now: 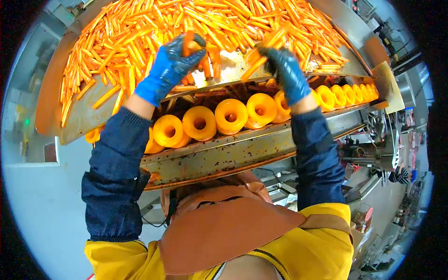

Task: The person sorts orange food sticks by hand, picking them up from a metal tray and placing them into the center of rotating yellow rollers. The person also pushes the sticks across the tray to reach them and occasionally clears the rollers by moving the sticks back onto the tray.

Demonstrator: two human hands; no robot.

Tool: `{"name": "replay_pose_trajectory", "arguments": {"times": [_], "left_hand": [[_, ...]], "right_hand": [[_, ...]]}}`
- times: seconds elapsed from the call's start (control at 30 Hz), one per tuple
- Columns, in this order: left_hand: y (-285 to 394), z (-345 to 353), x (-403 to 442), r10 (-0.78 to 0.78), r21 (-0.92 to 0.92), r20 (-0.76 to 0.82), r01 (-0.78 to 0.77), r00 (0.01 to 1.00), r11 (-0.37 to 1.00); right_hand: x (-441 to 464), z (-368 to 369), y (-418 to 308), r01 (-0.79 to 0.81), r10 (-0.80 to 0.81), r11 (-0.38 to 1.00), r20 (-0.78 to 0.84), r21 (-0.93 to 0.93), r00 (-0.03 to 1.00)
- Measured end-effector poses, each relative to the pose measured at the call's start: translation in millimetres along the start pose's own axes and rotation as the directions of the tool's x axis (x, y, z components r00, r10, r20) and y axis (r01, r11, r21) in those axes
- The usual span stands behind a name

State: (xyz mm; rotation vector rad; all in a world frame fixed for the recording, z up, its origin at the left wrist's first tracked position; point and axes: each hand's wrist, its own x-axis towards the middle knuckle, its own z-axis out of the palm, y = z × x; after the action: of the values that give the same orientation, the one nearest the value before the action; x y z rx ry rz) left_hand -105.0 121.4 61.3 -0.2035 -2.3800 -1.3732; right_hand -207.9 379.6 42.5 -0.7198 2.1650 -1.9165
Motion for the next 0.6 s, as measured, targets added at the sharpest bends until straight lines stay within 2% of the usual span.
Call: {"name": "replay_pose_trajectory", "arguments": {"times": [0.03,0.07,0.1,0.13,0.17,0.2,0.23,0.27,0.3,0.33,0.4,0.43,0.47,0.5,0.53,0.57,0.6], "left_hand": [[3,-3,-8,0.000,0.002,-0.002,0.000,1.000,1.000],[5,-7,-16,-0.043,-0.115,-0.095,0.032,0.995,0.993],[7,-12,-25,-0.096,-0.231,-0.182,0.052,0.979,0.971],[13,-17,-36,-0.097,-0.229,-0.186,0.053,0.978,0.972],[20,-23,-48,-0.199,-0.287,-0.221,0.131,0.955,0.949],[26,-29,-61,-0.299,-0.346,-0.249,0.203,0.921,0.916],[28,-35,-76,-0.299,-0.360,-0.288,0.187,0.910,0.914],[30,-39,-91,-0.301,-0.373,-0.325,0.171,0.896,0.912],[37,-42,-105,-0.361,-0.434,-0.356,0.189,0.862,0.881],[40,-46,-120,-0.369,-0.419,-0.393,0.194,0.842,0.887],[47,-53,-145,-0.464,-0.510,-0.390,0.234,0.795,0.828],[47,-56,-154,-0.464,-0.509,-0.397,0.231,0.792,0.829],[45,-58,-163,-0.483,-0.505,-0.386,0.258,0.786,0.824],[43,-59,-170,-0.502,-0.500,-0.375,0.285,0.779,0.818],[40,-60,-174,-0.501,-0.499,-0.382,0.283,0.776,0.819],[38,-62,-178,-0.480,-0.452,-0.361,0.300,0.800,0.840],[37,-64,-181,-0.459,-0.402,-0.338,0.314,0.822,0.860]], "right_hand": [[-20,12,-9,-0.116,0.109,0.989,0.083,0.092,0.991],[-30,31,16,0.039,-0.052,0.979,0.059,0.198,0.997],[-46,45,5,-0.101,0.047,0.959,0.203,0.265,0.978],[-60,48,12,0.166,-0.140,0.984,0.303,-0.061,0.943],[-67,58,17,-0.063,0.091,0.993,0.309,-0.100,0.947],[-72,69,16,-0.286,0.316,0.948,0.305,-0.139,0.898],[-77,71,18,-0.282,0.312,0.949,0.308,-0.139,0.899],[-82,72,20,-0.103,0.147,0.974,0.213,-0.202,0.966],[-85,73,23,0.071,-0.036,0.958,0.128,-0.279,0.991],[-86,74,19,0.083,-0.089,0.959,-0.007,-0.271,0.996],[-91,70,1,-0.031,0.011,0.972,-0.085,-0.235,0.996],[-93,68,8,0.294,-0.312,0.786,0.061,-0.543,0.948],[-95,77,6,0.300,-0.315,0.785,0.068,-0.541,0.947],[-98,95,-3,0.126,-0.128,0.969,0.006,-0.214,0.992],[-99,109,-8,-0.078,0.076,0.986,0.017,0.145,0.997],[-97,119,1,-0.106,0.094,0.988,0.103,0.111,0.990],[-97,125,18,-0.136,0.131,0.990,0.123,0.034,0.984]]}}
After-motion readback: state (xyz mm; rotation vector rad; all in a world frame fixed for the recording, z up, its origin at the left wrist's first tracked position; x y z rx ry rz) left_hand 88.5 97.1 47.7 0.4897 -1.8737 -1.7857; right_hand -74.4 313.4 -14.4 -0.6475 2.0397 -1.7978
